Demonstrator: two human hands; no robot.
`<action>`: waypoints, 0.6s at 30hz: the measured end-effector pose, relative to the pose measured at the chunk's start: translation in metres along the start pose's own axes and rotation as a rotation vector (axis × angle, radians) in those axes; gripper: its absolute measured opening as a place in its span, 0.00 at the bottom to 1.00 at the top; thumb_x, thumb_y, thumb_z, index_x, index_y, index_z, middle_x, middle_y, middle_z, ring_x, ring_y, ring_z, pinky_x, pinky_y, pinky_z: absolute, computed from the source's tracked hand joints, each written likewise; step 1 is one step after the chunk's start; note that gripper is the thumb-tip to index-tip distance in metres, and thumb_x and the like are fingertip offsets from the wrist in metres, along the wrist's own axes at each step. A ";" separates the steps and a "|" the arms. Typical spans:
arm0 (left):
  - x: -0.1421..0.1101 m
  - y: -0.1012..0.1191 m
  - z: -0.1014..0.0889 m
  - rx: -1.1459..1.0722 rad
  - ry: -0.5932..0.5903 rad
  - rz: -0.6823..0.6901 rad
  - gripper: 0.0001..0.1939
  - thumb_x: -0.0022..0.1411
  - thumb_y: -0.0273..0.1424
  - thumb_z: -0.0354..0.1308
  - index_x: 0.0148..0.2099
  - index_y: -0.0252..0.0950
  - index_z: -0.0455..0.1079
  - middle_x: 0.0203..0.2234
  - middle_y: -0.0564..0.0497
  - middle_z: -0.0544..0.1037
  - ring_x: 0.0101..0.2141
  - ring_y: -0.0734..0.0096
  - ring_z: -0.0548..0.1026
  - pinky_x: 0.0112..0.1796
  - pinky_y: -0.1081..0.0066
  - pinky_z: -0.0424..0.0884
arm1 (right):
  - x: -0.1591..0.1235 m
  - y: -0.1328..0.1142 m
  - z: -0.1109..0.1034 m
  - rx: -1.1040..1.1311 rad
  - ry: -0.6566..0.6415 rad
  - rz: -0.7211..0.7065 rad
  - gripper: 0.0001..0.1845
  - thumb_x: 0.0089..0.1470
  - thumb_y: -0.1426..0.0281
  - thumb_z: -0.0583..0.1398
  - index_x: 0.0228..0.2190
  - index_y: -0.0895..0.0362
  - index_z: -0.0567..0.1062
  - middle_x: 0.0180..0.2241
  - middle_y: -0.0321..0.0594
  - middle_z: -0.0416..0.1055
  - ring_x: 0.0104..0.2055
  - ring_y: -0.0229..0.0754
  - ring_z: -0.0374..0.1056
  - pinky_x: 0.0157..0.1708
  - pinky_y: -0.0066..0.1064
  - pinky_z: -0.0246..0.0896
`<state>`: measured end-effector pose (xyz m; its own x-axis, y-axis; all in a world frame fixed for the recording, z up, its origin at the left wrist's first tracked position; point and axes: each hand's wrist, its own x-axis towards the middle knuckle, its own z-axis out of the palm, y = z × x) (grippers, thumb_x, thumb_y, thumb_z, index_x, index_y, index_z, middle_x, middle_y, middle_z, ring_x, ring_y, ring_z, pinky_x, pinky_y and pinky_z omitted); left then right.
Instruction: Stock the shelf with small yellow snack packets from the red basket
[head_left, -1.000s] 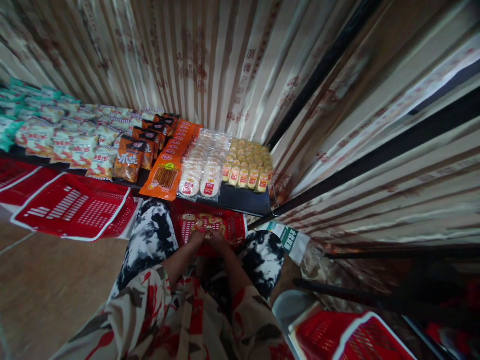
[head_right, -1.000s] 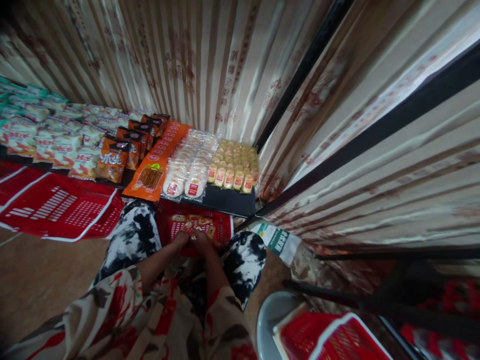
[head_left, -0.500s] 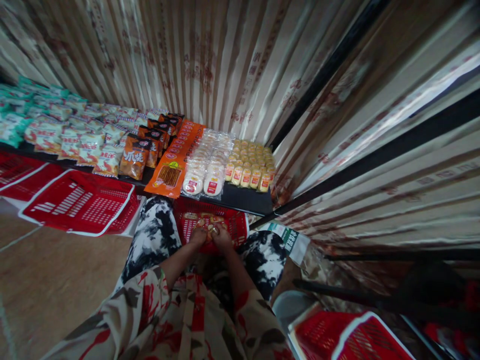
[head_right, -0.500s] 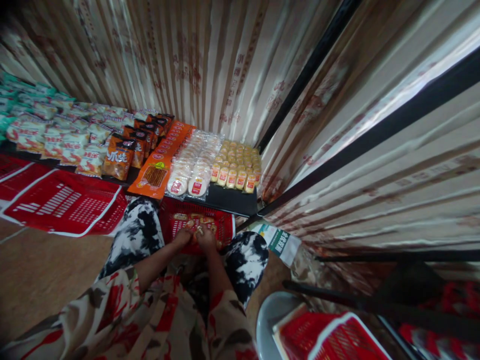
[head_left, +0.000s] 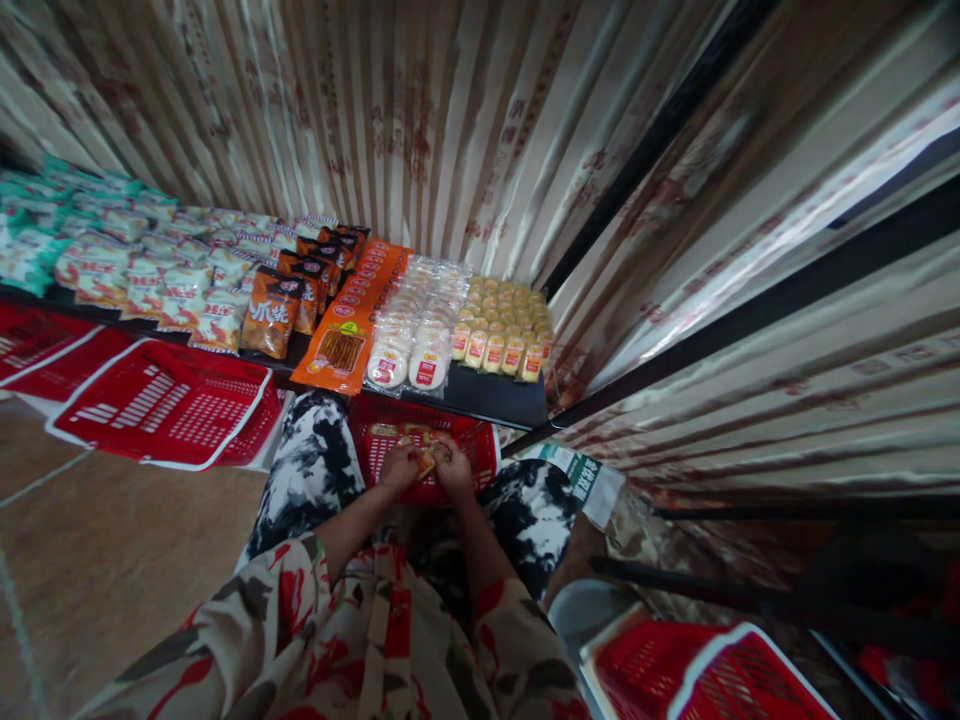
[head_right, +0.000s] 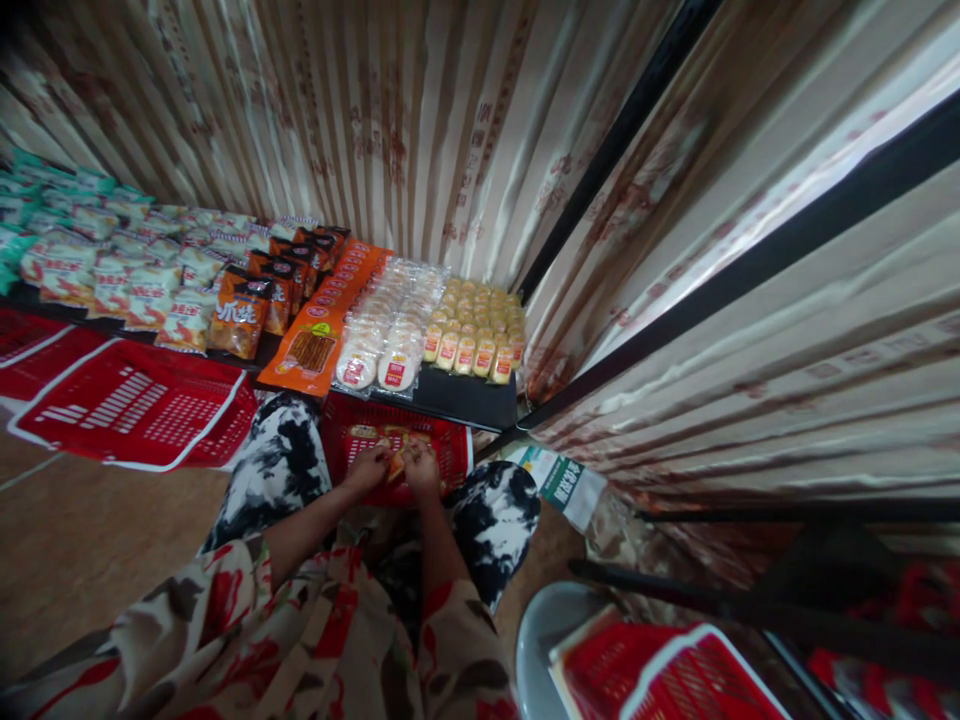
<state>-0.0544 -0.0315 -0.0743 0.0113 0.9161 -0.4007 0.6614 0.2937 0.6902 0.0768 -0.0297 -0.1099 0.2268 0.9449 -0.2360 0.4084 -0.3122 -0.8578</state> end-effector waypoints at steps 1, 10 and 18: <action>0.000 0.000 0.001 -0.003 -0.005 0.008 0.12 0.56 0.24 0.52 0.40 0.38 0.74 0.42 0.49 0.77 0.46 0.67 0.71 0.48 0.71 0.63 | 0.001 0.001 0.000 0.023 0.006 0.004 0.25 0.46 0.62 0.55 0.44 0.60 0.73 0.34 0.42 0.76 0.35 0.43 0.71 0.42 0.34 0.64; -0.004 0.000 0.010 0.008 -0.041 0.039 0.10 0.57 0.24 0.50 0.38 0.37 0.71 0.38 0.49 0.77 0.42 0.68 0.72 0.44 0.72 0.64 | 0.008 0.007 0.002 0.243 0.058 0.035 0.16 0.43 0.62 0.55 0.31 0.57 0.75 0.33 0.42 0.77 0.36 0.44 0.72 0.40 0.33 0.65; -0.009 -0.001 0.009 -0.021 -0.070 0.051 0.09 0.57 0.27 0.50 0.37 0.36 0.71 0.32 0.51 0.77 0.36 0.69 0.73 0.40 0.72 0.66 | 0.010 0.013 0.002 0.319 0.068 0.038 0.16 0.40 0.59 0.57 0.24 0.58 0.76 0.25 0.39 0.75 0.31 0.42 0.70 0.34 0.31 0.65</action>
<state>-0.0482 -0.0429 -0.0770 0.0970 0.9090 -0.4053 0.6428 0.2536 0.7228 0.0825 -0.0237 -0.1250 0.2994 0.9210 -0.2491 0.1028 -0.2907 -0.9513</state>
